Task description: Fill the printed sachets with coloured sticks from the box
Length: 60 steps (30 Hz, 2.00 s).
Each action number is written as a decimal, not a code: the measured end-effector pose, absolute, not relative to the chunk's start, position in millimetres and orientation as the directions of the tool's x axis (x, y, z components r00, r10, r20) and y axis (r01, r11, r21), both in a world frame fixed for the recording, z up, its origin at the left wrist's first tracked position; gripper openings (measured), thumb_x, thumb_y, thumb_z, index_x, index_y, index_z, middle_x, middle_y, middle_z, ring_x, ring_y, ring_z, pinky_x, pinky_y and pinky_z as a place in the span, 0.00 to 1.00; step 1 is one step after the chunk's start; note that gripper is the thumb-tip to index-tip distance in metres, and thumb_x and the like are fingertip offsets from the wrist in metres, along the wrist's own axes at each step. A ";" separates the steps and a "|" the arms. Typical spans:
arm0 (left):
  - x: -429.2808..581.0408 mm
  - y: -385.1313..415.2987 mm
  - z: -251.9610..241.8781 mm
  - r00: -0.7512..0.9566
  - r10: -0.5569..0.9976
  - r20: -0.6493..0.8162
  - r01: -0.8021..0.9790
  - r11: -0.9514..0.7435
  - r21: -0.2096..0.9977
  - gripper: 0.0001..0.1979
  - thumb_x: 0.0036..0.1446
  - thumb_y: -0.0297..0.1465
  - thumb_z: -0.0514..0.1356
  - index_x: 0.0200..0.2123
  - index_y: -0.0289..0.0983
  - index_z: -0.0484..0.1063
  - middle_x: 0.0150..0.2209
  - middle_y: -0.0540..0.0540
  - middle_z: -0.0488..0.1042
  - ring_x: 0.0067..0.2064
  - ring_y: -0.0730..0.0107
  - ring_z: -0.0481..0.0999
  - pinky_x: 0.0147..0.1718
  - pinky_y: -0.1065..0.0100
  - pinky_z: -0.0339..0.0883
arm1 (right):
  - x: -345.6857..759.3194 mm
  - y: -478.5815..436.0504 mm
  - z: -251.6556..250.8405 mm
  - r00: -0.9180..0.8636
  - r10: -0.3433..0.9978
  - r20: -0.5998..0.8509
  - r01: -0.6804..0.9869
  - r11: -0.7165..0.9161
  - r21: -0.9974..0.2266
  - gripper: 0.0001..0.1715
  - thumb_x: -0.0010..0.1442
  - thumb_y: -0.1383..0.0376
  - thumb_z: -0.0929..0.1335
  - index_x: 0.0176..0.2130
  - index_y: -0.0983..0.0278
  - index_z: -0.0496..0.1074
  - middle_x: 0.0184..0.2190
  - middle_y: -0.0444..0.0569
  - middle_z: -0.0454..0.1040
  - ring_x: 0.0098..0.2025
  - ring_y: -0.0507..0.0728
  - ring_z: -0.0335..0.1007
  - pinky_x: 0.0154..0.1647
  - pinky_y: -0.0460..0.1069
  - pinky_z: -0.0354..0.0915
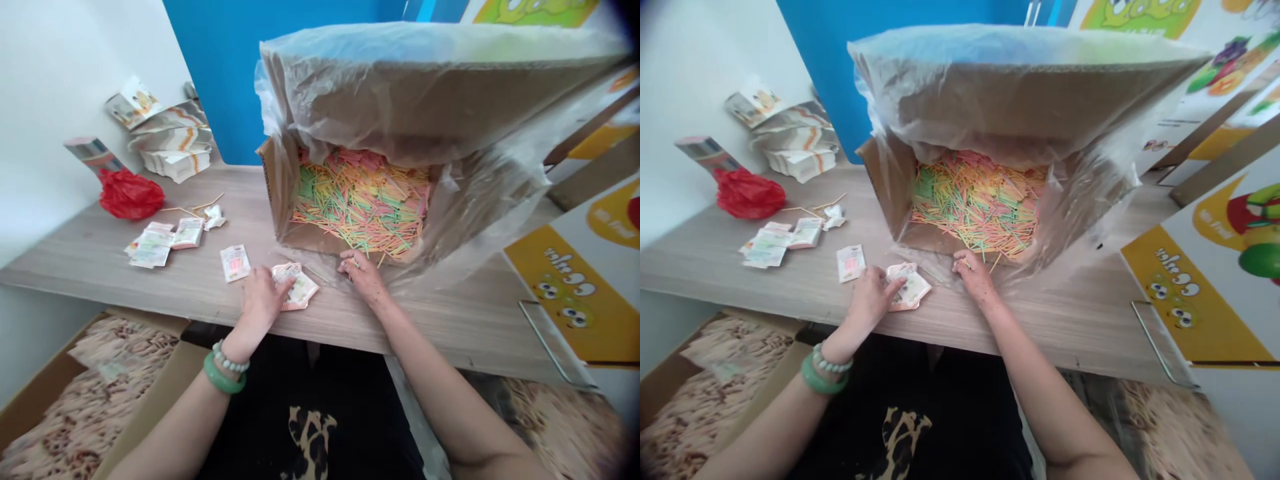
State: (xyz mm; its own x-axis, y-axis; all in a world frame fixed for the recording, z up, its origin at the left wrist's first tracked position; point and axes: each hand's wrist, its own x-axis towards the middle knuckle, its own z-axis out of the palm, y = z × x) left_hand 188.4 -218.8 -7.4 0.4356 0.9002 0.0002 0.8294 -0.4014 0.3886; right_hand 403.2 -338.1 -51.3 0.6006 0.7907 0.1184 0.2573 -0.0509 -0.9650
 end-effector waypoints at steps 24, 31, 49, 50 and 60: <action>227.7 -221.6 31.6 0.703 0.711 -0.006 -0.069 0.078 0.995 0.14 0.40 0.33 0.70 0.29 0.37 0.69 0.25 0.54 0.71 0.27 0.73 0.69 0.30 0.70 0.64 | 339.1 -326.9 17.3 0.475 0.870 0.129 0.292 -0.018 -0.956 0.11 0.60 0.57 0.63 0.29 0.60 0.66 0.22 0.41 0.65 0.26 0.52 0.60 0.30 0.47 0.57; 233.6 -223.8 11.9 0.808 0.584 -0.081 0.018 0.114 0.993 0.16 0.48 0.42 0.66 0.28 0.34 0.76 0.27 0.48 0.76 0.29 0.69 0.73 0.30 0.68 0.67 | 350.4 -332.8 -10.6 0.548 0.834 0.069 0.134 -0.006 -0.991 0.11 0.59 0.55 0.63 0.31 0.59 0.64 0.20 0.39 0.64 0.23 0.51 0.59 0.26 0.47 0.57; 218.7 -229.5 10.5 0.762 0.644 -0.066 0.076 0.012 0.997 0.14 0.50 0.41 0.66 0.27 0.36 0.72 0.25 0.50 0.71 0.29 0.70 0.69 0.27 0.70 0.64 | 383.3 -352.2 2.1 0.702 0.687 0.188 0.195 0.068 -0.978 0.11 0.61 0.55 0.64 0.37 0.59 0.64 0.30 0.47 0.78 0.36 0.57 0.74 0.37 0.51 0.66; 218.0 -230.3 12.1 0.761 0.645 -0.071 0.076 0.019 0.997 0.14 0.48 0.41 0.67 0.25 0.36 0.71 0.23 0.50 0.69 0.27 0.71 0.68 0.26 0.70 0.62 | 380.9 -351.2 12.6 0.712 0.670 0.211 0.179 0.117 -0.977 0.10 0.62 0.55 0.63 0.36 0.59 0.63 0.30 0.47 0.78 0.37 0.57 0.75 0.39 0.51 0.66; 227.5 -239.9 22.1 0.762 0.647 -0.010 0.089 -0.089 0.992 0.18 0.44 0.39 0.66 0.17 0.36 0.61 0.18 0.56 0.55 0.22 0.79 0.54 0.21 0.73 0.48 | 325.3 -314.2 64.8 0.712 0.631 0.307 -0.002 0.439 -0.898 0.12 0.66 0.53 0.62 0.37 0.58 0.60 0.31 0.44 0.80 0.35 0.55 0.77 0.41 0.52 0.69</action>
